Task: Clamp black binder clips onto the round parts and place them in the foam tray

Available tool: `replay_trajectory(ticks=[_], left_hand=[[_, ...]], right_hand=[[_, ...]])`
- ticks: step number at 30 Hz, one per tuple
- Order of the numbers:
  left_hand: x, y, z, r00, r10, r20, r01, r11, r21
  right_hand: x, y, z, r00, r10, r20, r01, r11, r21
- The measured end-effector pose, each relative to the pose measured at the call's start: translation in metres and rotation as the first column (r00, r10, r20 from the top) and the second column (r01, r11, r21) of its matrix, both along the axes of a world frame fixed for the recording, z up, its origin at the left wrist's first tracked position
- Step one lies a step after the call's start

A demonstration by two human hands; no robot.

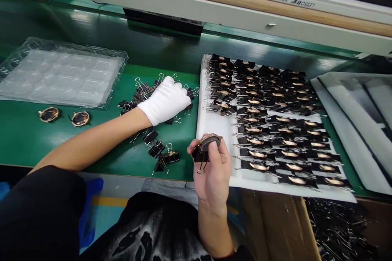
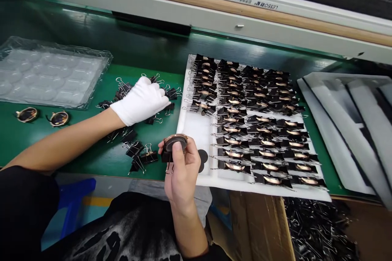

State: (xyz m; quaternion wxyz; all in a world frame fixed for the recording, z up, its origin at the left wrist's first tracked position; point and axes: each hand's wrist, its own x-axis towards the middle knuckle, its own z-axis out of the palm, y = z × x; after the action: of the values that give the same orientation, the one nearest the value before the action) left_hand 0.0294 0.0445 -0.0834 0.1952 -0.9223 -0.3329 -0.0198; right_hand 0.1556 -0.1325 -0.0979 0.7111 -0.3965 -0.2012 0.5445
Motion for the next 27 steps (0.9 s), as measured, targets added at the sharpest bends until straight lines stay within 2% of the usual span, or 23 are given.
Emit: replay_trajectory(ticks=[2,4,7,10,12,14,18,21,23,24,27], left_hand=[[-0.003,-0.002,0.005,0.992,-0.022,0.124,0.016,0.999,0.051],[-0.005,-0.010,0.013,0.951,-0.025,0.307,0.019,1.000,0.025],[-0.008,-0.032,0.028,0.825,-0.007,0.565,0.137,0.973,-0.188],[-0.009,-0.050,0.040,0.719,0.053,0.693,0.318,0.862,-0.396],[-0.011,-0.055,0.044,0.718,0.089,0.690,0.384,0.776,-0.500],[-0.013,-0.055,0.045,0.762,0.108,0.639,0.394,0.706,-0.588],[-0.014,-0.055,0.044,0.834,0.188,0.519,0.291,0.651,-0.701],[-0.011,-0.057,0.042,0.865,0.212,0.454,0.251,0.601,-0.759],[-0.009,-0.058,0.040,0.871,0.194,0.452,0.258,0.603,-0.755],[-0.008,-0.059,0.038,0.870,0.181,0.459,0.258,0.625,-0.736],[-0.004,-0.062,0.034,0.870,0.159,0.467,0.214,0.732,-0.647]], right_hand=[[0.001,0.000,-0.002,1.000,-0.002,0.026,0.003,1.000,-0.025],[0.003,0.002,-0.002,0.999,-0.014,0.040,0.016,0.999,-0.045],[0.008,0.007,-0.002,0.998,0.054,0.019,-0.054,0.998,-0.037],[0.014,0.010,-0.001,0.984,0.176,0.019,-0.176,0.984,-0.017],[0.019,0.010,-0.001,0.977,0.202,0.074,-0.202,0.979,-0.011],[0.025,0.009,-0.001,0.967,0.194,0.166,-0.196,0.981,-0.006],[0.040,0.008,-0.003,0.918,0.169,0.359,-0.187,0.982,0.013],[0.049,0.006,-0.005,0.876,0.195,0.442,-0.237,0.971,0.042],[0.053,0.005,-0.006,0.855,0.221,0.469,-0.275,0.960,0.048],[0.054,0.005,-0.007,0.848,0.229,0.477,-0.284,0.958,0.044],[0.055,0.005,-0.009,0.840,0.234,0.489,-0.275,0.961,0.013]])
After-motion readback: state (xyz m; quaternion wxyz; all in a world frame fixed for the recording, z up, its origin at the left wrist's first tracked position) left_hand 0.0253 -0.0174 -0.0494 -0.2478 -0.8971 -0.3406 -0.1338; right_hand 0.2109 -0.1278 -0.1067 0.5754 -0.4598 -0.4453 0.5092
